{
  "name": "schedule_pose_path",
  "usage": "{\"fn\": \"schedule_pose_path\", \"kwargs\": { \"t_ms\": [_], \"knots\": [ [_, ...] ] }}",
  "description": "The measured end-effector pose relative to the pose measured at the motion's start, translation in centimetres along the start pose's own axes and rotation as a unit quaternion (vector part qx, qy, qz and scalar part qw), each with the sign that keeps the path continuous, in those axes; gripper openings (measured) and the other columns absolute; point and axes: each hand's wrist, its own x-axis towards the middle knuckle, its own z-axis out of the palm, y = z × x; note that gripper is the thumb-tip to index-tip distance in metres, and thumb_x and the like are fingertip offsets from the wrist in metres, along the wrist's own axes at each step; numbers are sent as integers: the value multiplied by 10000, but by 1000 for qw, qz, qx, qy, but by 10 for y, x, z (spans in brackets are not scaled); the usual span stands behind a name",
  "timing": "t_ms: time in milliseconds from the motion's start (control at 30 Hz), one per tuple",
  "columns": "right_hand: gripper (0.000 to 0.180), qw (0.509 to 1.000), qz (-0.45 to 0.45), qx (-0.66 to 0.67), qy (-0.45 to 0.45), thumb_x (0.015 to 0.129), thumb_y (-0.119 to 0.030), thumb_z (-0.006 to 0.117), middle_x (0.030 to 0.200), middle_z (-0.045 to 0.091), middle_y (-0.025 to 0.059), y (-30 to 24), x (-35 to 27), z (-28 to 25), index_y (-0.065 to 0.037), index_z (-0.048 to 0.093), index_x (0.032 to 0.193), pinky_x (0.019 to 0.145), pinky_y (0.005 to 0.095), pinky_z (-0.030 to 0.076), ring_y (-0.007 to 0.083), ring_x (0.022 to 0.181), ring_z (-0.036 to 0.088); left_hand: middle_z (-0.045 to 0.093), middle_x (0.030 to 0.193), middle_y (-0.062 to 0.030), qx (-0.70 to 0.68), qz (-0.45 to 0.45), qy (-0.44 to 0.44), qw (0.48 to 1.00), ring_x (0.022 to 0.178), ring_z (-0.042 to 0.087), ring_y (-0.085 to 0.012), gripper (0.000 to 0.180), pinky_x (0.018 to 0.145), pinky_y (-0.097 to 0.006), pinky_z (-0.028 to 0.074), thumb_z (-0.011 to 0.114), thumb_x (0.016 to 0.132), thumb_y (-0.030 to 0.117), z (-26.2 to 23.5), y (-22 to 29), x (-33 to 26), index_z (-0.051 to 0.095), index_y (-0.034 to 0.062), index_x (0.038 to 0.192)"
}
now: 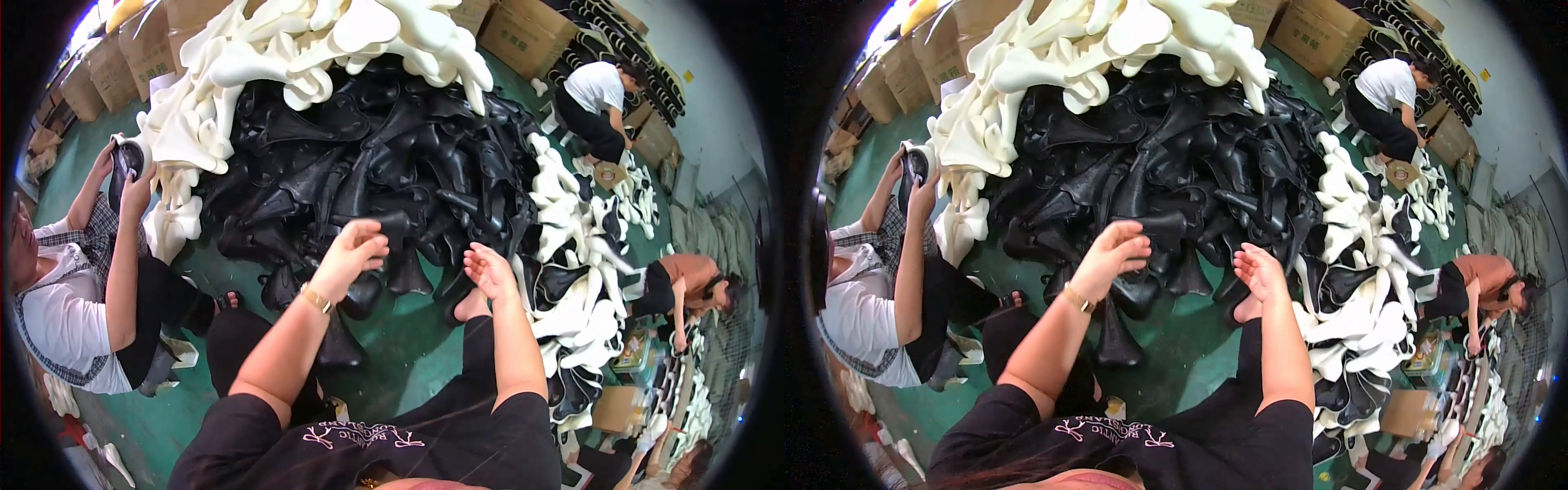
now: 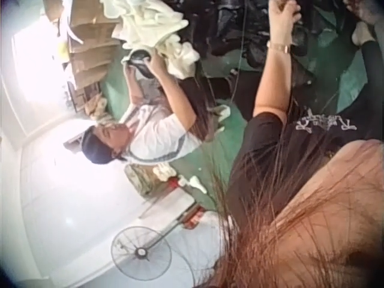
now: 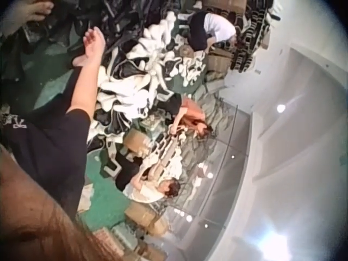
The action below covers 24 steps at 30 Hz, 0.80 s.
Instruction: Assembling and inspecting bicycle seat covers and bases on a factory floor.
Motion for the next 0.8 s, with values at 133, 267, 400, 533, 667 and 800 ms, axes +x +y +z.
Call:
{"fn": "schedule_pose_path", "kwargs": {
  "t_ms": [133, 267, 400, 533, 667, 800],
  "knots": [
    [338, 999, 5, -51, -15, 906, -137, 584, 987, 663, 122, -15, 57, 47, -62, 524, 1229, 715, 351, 560, 221, 837, 662, 557, 1101, -103, 216, 102, 29, 971, 976, 572, -179, 611, 826, -327, 513, 705, 840, 153, -41, 48, 91, 356, 49, 1332],
    [438, 994, -70, -88, -17, 881, -101, 618, 923, 655, 112, -67, 136, 94, -51, 452, 1284, 636, 341, 570, 219, 747, 664, 505, 1161, -188, 444, 236, 158, 850, 1063, 533, -282, 804, 912, -383, 469, 782, 707, 192, -111, 94, 193, 327, 41, 1353],
    [482, 969, -231, -81, 24, 854, -81, 638, 924, 641, 117, -151, 249, 116, 14, 448, 1287, 672, 342, 575, 222, 769, 659, 483, 1220, -229, 581, 339, 210, 709, 1189, 460, -383, 851, 1005, -418, 403, 771, 694, 297, -120, 138, 274, 326, 46, 1374],
    [390, 950, -305, -41, 53, 840, -89, 642, 950, 613, 136, -201, 339, 171, 77, 534, 1176, 745, 350, 560, 238, 867, 625, 536, 1238, -249, 458, 262, 242, 815, 1103, 561, -325, 889, 942, -375, 457, 793, 715, 363, -147, 147, 351, 345, -34, 1372],
    [436, 954, -284, -24, 96, 823, -112, 646, 1054, 594, 124, -231, 401, 203, 25, 527, 1219, 783, 377, 528, 232, 921, 592, 501, 1297, -226, 178, 202, 159, 950, 1124, 566, -300, 915, 894, -372, 509, 789, 761, 364, -131, 155, 387, 275, -43, 1399],
    [474, 968, -203, -112, 96, 839, -211, 641, 1149, 583, 100, -240, 427, 200, -85, 503, 1274, 754, 386, 551, 251, 954, 591, 473, 1321, -203, 197, 120, 173, 957, 1143, 556, -308, 915, 909, -415, 513, 763, 791, 370, -93, 173, 409, 227, -45, 1405]
  ]
}}
